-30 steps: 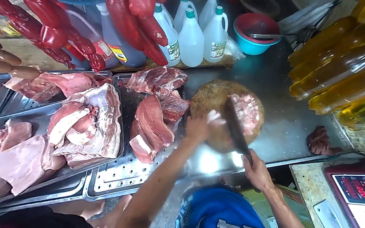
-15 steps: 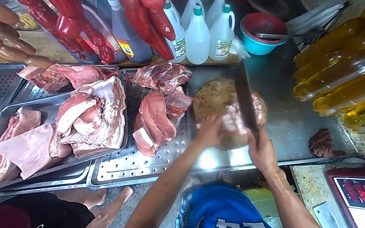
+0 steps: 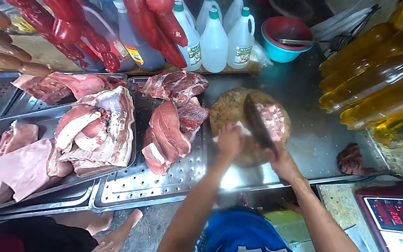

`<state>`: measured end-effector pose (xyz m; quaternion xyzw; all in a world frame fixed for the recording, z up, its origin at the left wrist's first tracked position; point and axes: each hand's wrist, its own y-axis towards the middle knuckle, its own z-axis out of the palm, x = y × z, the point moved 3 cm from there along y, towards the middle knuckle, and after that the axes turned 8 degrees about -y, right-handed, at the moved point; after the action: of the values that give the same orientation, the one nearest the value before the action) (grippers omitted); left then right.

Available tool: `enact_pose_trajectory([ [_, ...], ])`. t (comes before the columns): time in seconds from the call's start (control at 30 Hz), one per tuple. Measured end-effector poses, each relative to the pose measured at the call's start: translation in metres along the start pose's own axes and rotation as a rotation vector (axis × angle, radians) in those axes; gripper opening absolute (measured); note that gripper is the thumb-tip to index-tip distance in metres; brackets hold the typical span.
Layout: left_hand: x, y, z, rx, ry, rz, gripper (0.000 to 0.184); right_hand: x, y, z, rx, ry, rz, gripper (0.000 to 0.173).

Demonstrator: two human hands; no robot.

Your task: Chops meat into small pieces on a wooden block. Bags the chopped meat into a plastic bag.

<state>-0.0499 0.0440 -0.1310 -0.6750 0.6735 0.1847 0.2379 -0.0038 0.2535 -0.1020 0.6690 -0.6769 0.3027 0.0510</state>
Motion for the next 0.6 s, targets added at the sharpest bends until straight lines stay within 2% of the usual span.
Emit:
enact_pose_trajectory([
  [0.07,-0.004,0.006,0.000,0.051,-0.022,0.002,0.029,0.016,0.001,-0.005,-0.075,-0.080,-0.008,0.041],
  [0.13,-0.002,0.003,-0.002,0.153,-0.069,0.090,0.028,0.029,-0.003,-0.012,-0.165,-0.111,-0.061,0.042],
  [0.2,0.007,-0.005,-0.007,0.166,-0.112,0.168,0.032,0.042,-0.014,-0.026,-0.313,-0.090,-0.167,0.041],
  [0.3,0.021,-0.017,-0.008,-0.012,-0.194,0.222,0.026,0.066,-0.038,-0.049,-0.580,-0.023,-0.339,0.039],
  [0.37,0.025,-0.022,-0.004,-0.109,-0.211,0.221,0.022,0.074,-0.047,-0.050,-0.651,-0.016,-0.386,0.036],
  [0.4,0.024,-0.022,-0.002,-0.122,-0.194,0.216,0.022,0.070,-0.046,-0.041,-0.602,-0.049,-0.363,0.036],
  [0.43,0.023,-0.021,0.000,-0.112,-0.165,0.211,0.023,0.061,-0.041,-0.025,-0.472,-0.105,-0.299,0.039],
  [0.5,0.018,-0.021,0.004,-0.056,-0.109,0.189,0.024,0.036,-0.024,0.014,-0.082,-0.221,-0.101,0.044],
  [0.53,0.017,-0.020,0.005,-0.029,-0.074,0.179,0.025,0.027,-0.018,0.025,0.012,-0.237,-0.051,0.046],
  [0.6,0.012,-0.014,0.005,-0.020,-0.025,0.158,0.028,0.016,-0.005,0.019,0.079,-0.130,-0.042,0.047],
])
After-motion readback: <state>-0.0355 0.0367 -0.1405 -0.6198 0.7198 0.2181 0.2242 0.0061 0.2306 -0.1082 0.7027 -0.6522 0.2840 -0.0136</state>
